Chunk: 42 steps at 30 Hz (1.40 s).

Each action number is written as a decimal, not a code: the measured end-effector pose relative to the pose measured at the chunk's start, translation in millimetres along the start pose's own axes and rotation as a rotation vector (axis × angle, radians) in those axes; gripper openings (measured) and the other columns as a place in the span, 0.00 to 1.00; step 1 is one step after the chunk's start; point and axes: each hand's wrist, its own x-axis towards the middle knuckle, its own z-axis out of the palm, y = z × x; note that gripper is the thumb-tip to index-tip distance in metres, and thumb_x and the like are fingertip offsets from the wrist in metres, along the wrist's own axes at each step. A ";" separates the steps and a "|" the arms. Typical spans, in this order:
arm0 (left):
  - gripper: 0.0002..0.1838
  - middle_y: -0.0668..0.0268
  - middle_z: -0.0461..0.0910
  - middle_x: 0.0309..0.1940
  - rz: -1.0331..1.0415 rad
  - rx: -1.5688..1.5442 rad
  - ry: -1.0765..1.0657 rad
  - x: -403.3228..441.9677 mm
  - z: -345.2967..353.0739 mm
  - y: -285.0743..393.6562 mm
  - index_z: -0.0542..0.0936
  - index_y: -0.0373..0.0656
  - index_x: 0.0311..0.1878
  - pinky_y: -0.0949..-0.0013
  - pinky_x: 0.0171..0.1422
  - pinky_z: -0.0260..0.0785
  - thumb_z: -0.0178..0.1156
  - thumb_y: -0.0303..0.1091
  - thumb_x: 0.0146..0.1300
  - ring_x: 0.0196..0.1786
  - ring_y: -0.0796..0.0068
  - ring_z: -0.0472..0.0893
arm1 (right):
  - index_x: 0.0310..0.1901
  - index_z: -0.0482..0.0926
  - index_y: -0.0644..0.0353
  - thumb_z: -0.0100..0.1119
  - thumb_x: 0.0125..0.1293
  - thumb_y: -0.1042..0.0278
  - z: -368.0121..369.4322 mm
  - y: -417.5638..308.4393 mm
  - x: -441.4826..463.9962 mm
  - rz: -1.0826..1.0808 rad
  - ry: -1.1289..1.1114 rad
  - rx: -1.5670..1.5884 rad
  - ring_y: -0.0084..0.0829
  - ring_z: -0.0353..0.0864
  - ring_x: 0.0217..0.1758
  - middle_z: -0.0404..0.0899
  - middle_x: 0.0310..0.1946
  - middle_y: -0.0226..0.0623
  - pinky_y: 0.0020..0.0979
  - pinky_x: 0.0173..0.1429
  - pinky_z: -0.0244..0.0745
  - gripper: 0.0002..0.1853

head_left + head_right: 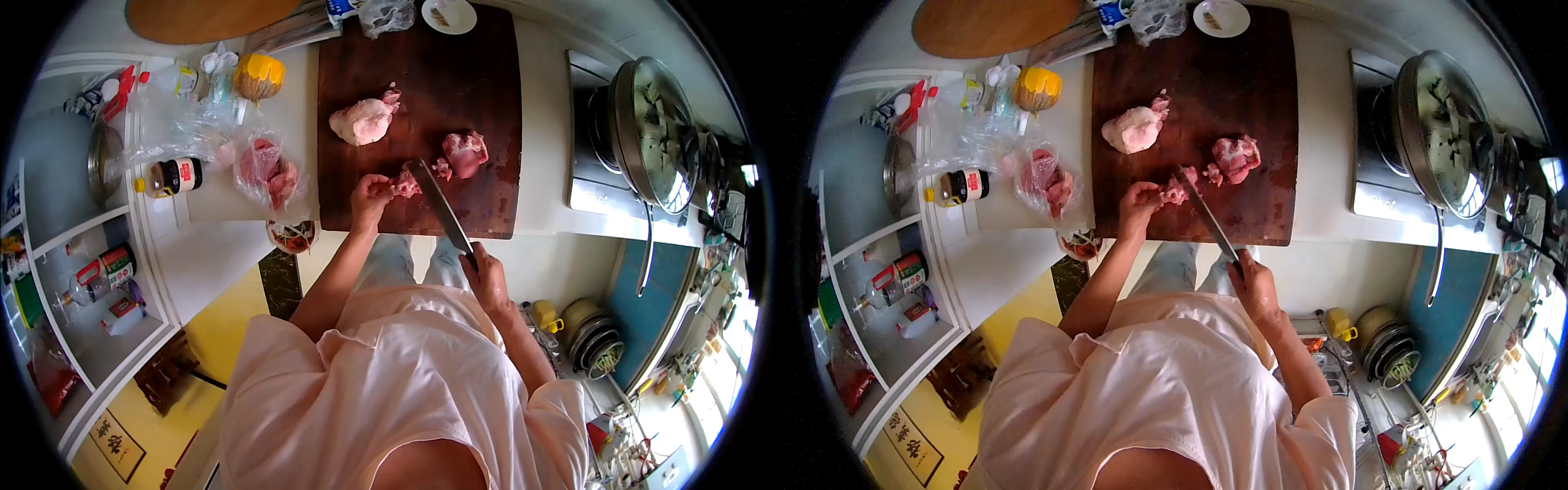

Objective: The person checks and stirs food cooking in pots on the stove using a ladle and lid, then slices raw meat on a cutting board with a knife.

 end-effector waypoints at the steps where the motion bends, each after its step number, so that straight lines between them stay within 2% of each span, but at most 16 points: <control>1: 0.12 0.66 0.79 0.35 0.016 -0.020 -0.008 1.1 -2.7 -6.3 0.75 0.38 0.41 0.76 0.38 0.73 0.65 0.18 0.54 0.35 0.82 0.78 | 0.40 0.67 0.64 0.56 0.66 0.72 3.9 1.8 -1.2 -0.002 -0.027 -0.014 0.53 0.71 0.23 0.72 0.22 0.51 0.41 0.27 0.67 0.08; 2: 0.13 0.66 0.79 0.36 0.031 -0.040 -0.017 2.0 -4.8 -12.8 0.75 0.38 0.41 0.76 0.39 0.73 0.65 0.18 0.54 0.36 0.82 0.78 | 0.40 0.67 0.64 0.56 0.66 0.72 6.9 2.7 -2.2 -0.003 -0.054 -0.028 0.53 0.72 0.23 0.73 0.22 0.51 0.41 0.28 0.67 0.08; 5: 0.12 0.65 0.79 0.32 0.194 0.183 0.059 -5.7 -3.2 -11.1 0.75 0.39 0.40 0.76 0.38 0.73 0.64 0.19 0.54 0.34 0.79 0.78 | 0.40 0.68 0.63 0.57 0.66 0.71 12.5 4.2 -0.8 -0.009 -0.058 -0.073 0.55 0.74 0.25 0.74 0.23 0.52 0.43 0.28 0.68 0.08; 8: 0.13 0.60 0.79 0.35 0.411 0.689 0.102 -24.4 8.2 19.6 0.75 0.40 0.42 0.70 0.41 0.73 0.63 0.21 0.53 0.36 0.68 0.80 | 0.40 0.68 0.63 0.57 0.65 0.71 9.5 -3.3 1.9 0.039 -0.038 -0.105 0.56 0.75 0.27 0.75 0.24 0.53 0.44 0.29 0.68 0.09; 11: 0.13 0.58 0.77 0.39 0.833 0.897 0.084 -27.7 20.7 35.6 0.76 0.41 0.42 0.63 0.46 0.73 0.62 0.23 0.52 0.42 0.57 0.78 | 0.41 0.68 0.64 0.57 0.65 0.70 3.3 -6.4 2.6 0.057 -0.021 -0.122 0.57 0.75 0.28 0.75 0.24 0.53 0.44 0.29 0.69 0.09; 12: 0.14 0.59 0.76 0.42 0.808 0.909 0.064 -25.0 22.2 31.5 0.77 0.42 0.42 0.57 0.49 0.71 0.63 0.24 0.50 0.46 0.54 0.76 | 0.42 0.69 0.64 0.57 0.65 0.70 2.1 -6.8 3.7 0.046 -0.014 -0.125 0.57 0.75 0.28 0.76 0.24 0.53 0.44 0.30 0.69 0.09; 18: 0.13 0.58 0.77 0.36 0.834 0.943 -0.051 -1.0 12.8 24.0 0.78 0.41 0.39 0.56 0.42 0.71 0.63 0.23 0.47 0.39 0.53 0.77 | 0.42 0.69 0.64 0.57 0.65 0.71 2.9 -9.5 5.3 -0.009 0.018 -0.107 0.57 0.75 0.28 0.76 0.24 0.52 0.43 0.30 0.69 0.09; 21: 0.10 0.58 0.77 0.32 0.725 0.859 -0.044 -8.6 4.9 21.2 0.78 0.40 0.35 0.58 0.39 0.72 0.63 0.20 0.47 0.35 0.53 0.77 | 0.42 0.69 0.64 0.57 0.65 0.71 4.2 -11.4 5.1 0.027 -0.013 -0.108 0.56 0.75 0.27 0.75 0.24 0.52 0.43 0.30 0.69 0.09; 27: 0.10 0.59 0.77 0.29 0.679 0.634 0.021 -10.8 -7.7 8.5 0.77 0.39 0.34 0.63 0.36 0.72 0.64 0.19 0.48 0.31 0.56 0.79 | 0.44 0.69 0.63 0.56 0.65 0.71 18.9 0.1 7.7 0.010 -0.091 -0.090 0.57 0.75 0.28 0.75 0.24 0.54 0.43 0.30 0.69 0.09; 30: 0.10 0.61 0.78 0.28 0.501 0.636 0.091 -10.0 -13.2 9.4 0.78 0.40 0.36 0.68 0.35 0.72 0.65 0.20 0.50 0.28 0.64 0.80 | 0.45 0.70 0.63 0.56 0.65 0.70 25.2 -1.9 13.5 0.015 -0.041 -0.090 0.58 0.75 0.29 0.75 0.25 0.55 0.43 0.31 0.69 0.10; 33: 0.12 0.63 0.78 0.30 0.538 0.646 0.099 -7.7 -12.4 16.6 0.77 0.41 0.39 0.68 0.37 0.72 0.64 0.21 0.49 0.31 0.65 0.80 | 0.46 0.70 0.62 0.56 0.65 0.71 21.3 -14.9 14.0 0.055 -0.025 -0.083 0.58 0.75 0.30 0.75 0.26 0.55 0.44 0.31 0.69 0.11; 39: 0.18 0.62 0.78 0.36 0.820 0.890 0.005 -8.0 -4.8 22.2 0.76 0.43 0.43 0.66 0.38 0.71 0.67 0.24 0.46 0.38 0.61 0.79 | 0.48 0.69 0.62 0.56 0.65 0.71 22.2 -12.9 11.8 0.008 -0.056 -0.132 0.57 0.76 0.30 0.75 0.26 0.55 0.44 0.31 0.69 0.12; 42: 0.13 0.59 0.77 0.30 0.721 0.832 0.053 -2.7 -2.1 13.6 0.78 0.42 0.37 0.64 0.33 0.70 0.68 0.24 0.46 0.30 0.59 0.78 | 0.48 0.69 0.62 0.57 0.65 0.71 28.1 -9.1 11.1 -0.023 -0.064 -0.132 0.57 0.76 0.29 0.76 0.26 0.55 0.44 0.31 0.70 0.12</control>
